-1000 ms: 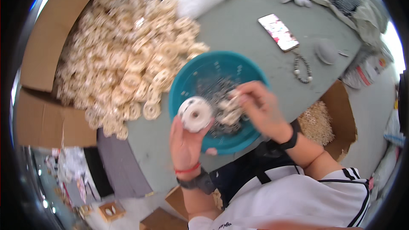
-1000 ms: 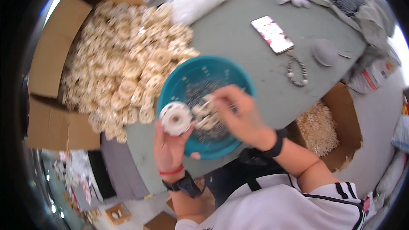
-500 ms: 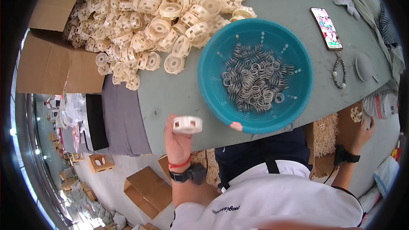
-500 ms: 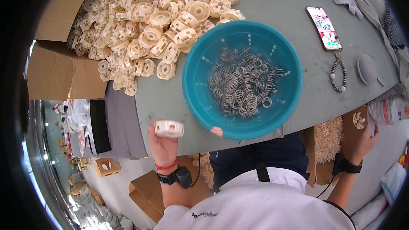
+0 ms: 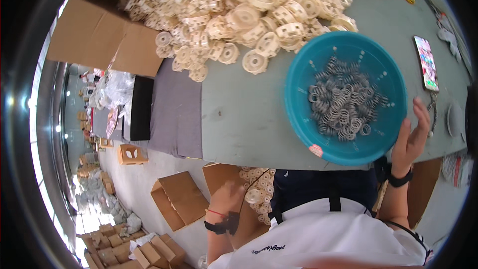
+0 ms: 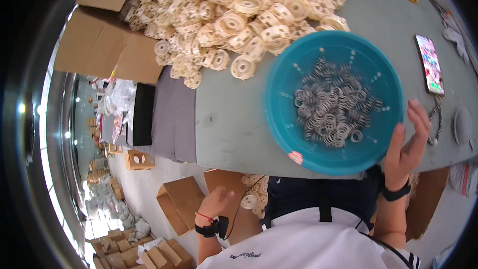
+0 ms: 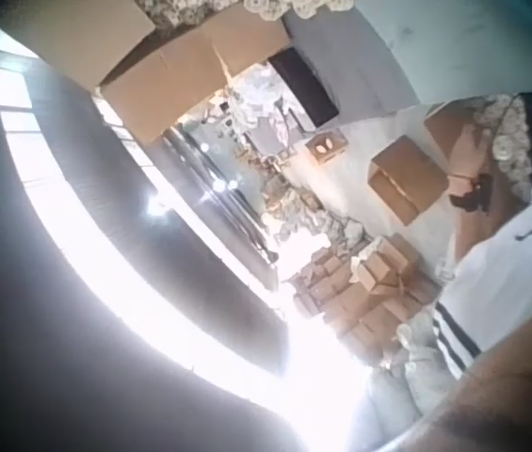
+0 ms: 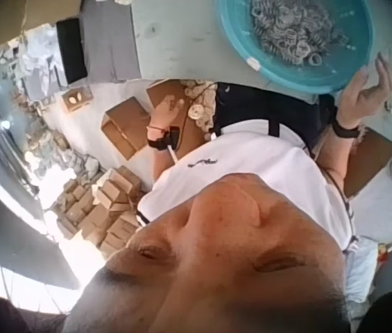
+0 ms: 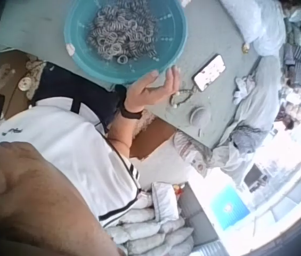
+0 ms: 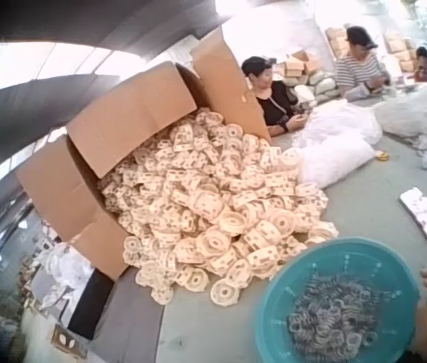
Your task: Assembling small plastic circular parts with spring-like metal components at a workbench.
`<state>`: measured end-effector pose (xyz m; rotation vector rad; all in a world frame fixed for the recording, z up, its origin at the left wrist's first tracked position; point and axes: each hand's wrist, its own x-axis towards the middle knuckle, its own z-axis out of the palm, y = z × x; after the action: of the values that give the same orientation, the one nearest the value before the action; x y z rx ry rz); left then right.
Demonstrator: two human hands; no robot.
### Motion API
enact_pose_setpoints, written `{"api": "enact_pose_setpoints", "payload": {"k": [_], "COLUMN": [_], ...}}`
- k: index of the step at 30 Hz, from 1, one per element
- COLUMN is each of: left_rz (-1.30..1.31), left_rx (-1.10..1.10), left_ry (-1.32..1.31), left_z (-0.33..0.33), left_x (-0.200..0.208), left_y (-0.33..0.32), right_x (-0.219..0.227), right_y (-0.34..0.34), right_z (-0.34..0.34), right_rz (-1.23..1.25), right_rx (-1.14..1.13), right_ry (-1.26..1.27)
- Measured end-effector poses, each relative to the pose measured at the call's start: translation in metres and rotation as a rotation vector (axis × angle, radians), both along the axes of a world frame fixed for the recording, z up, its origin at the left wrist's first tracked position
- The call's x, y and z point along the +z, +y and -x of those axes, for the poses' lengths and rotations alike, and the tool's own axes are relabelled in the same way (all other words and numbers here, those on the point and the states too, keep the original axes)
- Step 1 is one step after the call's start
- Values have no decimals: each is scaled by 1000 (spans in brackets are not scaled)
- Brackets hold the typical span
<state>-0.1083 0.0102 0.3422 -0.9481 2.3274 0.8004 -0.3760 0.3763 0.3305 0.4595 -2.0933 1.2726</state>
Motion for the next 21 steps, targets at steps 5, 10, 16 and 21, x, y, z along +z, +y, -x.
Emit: {"api": "enact_pose_setpoints", "payload": {"k": [5,10,16,21], "left_rz": [-308,353,644,-375], "left_rx": [-178,-501,-370,77], "left_ry": [515,780,909,1107], "left_z": [121,254,286,236], "left_x": [49,16,-55,-19], "left_y": [21,11,-26,-10], "right_x": [-4,-3,-14,-3], "right_y": [-11,-3,-8,-6], "right_z": [-28,-34,-33,-31], "right_rz": [-86,-433,-412,-473], "right_rx": [157,98,98,90], "right_ry": [-132,-99,-53,-84]}}
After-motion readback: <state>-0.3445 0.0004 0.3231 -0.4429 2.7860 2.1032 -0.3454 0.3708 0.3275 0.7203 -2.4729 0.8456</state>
